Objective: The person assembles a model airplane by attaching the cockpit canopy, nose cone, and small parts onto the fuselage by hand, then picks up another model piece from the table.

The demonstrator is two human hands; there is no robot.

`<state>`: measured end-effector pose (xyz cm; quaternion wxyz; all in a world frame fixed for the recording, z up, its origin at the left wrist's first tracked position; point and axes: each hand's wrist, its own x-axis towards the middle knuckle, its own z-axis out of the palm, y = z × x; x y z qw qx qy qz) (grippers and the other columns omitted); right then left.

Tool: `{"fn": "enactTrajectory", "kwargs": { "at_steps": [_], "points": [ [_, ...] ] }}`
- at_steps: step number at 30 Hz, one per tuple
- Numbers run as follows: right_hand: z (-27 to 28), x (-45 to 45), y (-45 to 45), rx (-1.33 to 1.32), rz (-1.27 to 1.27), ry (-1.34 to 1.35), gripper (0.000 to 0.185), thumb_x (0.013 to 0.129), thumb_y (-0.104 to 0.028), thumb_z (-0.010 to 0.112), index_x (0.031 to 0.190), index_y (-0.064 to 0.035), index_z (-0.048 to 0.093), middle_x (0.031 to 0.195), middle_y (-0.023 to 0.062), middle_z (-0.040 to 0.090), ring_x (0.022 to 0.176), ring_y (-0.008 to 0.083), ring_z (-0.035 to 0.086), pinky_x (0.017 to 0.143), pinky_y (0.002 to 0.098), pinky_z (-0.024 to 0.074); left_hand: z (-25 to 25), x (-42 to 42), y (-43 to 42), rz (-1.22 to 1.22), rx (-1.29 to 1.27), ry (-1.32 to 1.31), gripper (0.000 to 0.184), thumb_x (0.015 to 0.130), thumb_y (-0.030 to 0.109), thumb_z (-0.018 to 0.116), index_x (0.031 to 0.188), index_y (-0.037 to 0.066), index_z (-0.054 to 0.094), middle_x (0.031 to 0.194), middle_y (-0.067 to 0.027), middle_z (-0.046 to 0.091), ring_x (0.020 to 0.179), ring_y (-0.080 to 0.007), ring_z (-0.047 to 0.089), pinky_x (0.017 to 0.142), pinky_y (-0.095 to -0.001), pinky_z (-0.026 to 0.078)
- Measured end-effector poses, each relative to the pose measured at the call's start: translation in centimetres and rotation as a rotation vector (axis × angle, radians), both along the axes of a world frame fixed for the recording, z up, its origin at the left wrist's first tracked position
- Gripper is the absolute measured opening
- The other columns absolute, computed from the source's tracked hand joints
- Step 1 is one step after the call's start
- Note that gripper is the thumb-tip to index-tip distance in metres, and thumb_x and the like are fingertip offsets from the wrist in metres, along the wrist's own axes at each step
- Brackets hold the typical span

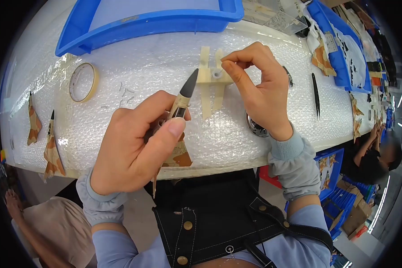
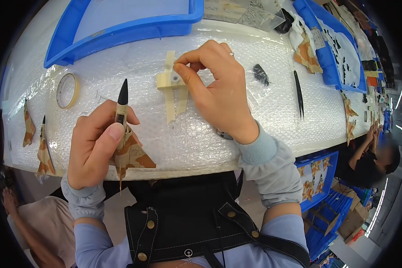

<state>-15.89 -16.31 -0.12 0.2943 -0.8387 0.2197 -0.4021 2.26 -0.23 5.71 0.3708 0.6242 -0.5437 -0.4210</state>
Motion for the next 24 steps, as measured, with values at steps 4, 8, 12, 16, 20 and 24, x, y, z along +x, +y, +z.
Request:
{"fn": "enactTrajectory", "kwargs": {
  "at_steps": [4, 8, 12, 16, 20, 24],
  "points": [
    [1.5, -0.1, 0.9, 0.167, 0.015, -0.278, 0.009, 0.086, -0.003, 0.065, 0.093, 0.0033, 0.063, 0.084, 0.0068, 0.057, 0.075, 0.0135, 0.053, 0.067, 0.0270, 0.0423, 0.5, -0.4, 0.0, 0.019, 0.008, -0.010, 0.024, 0.091, 0.022, 0.050, 0.093, 0.000, 0.060, 0.057, -0.0046, 0.053, 0.050, -0.0095, 0.048, 0.050, -0.0265, 0.037],
    [2.6, 0.2, 2.4, 0.311, 0.273, -0.467, 0.012, 0.096, -0.008, 0.052, 0.101, 0.0020, 0.055, 0.092, 0.0097, 0.051, 0.081, 0.0140, 0.052, 0.088, 0.0477, 0.0488, 0.0, -0.4, -0.1, -0.020, -0.051, -0.084, 0.017, 0.091, 0.017, 0.053, 0.092, 0.001, 0.059, 0.055, -0.0059, 0.051, 0.045, -0.0146, 0.049, 0.048, -0.0279, 0.037],
    [3.5, 0.7, 4.3, 0.273, 0.330, -0.384, 0.017, 0.097, -0.019, 0.052, 0.100, -0.0014, 0.053, 0.090, 0.0088, 0.047, 0.080, 0.0155, 0.051, 0.088, 0.0560, 0.0515, -0.4, -0.7, -0.1, -0.024, -0.100, -0.118, 0.017, 0.091, 0.017, 0.054, 0.091, 0.000, 0.057, 0.056, -0.0084, 0.052, 0.045, -0.0192, 0.053, 0.047, -0.0297, 0.038],
    [3.5, 0.9, 4.8, 0.235, 0.289, -0.341, 0.019, 0.095, -0.020, 0.055, 0.097, -0.0014, 0.054, 0.087, 0.0088, 0.046, 0.078, 0.0155, 0.050, 0.085, 0.0511, 0.0542, -0.1, -0.4, -0.2, -0.082, -0.084, -0.162, 0.017, 0.091, 0.017, 0.055, 0.093, 0.000, 0.056, 0.057, -0.0099, 0.054, 0.046, -0.0224, 0.056, 0.047, -0.0310, 0.040],
    [3.4, 1.1, 4.8, 0.211, 0.282, -0.329, 0.018, 0.093, -0.019, 0.057, 0.097, -0.0013, 0.054, 0.085, 0.0088, 0.046, 0.077, 0.0154, 0.048, 0.083, 0.0472, 0.0545, -0.2, -0.2, -0.2, -0.103, -0.112, -0.187, 0.018, 0.092, 0.017, 0.055, 0.094, 0.000, 0.056, 0.057, -0.0105, 0.056, 0.047, -0.0242, 0.059, 0.047, -0.0313, 0.041],
    [3.1, 1.3, 4.8, 0.205, 0.280, -0.336, 0.018, 0.093, -0.019, 0.058, 0.096, -0.0011, 0.055, 0.085, 0.0087, 0.046, 0.076, 0.0155, 0.048, 0.082, 0.0452, 0.0544, -0.1, -0.3, -0.3, -0.114, -0.077, -0.172, 0.018, 0.092, 0.017, 0.055, 0.095, -0.001, 0.056, 0.057, -0.0097, 0.059, 0.049, -0.0236, 0.062, 0.047, -0.0299, 0.044]
  ]
}}
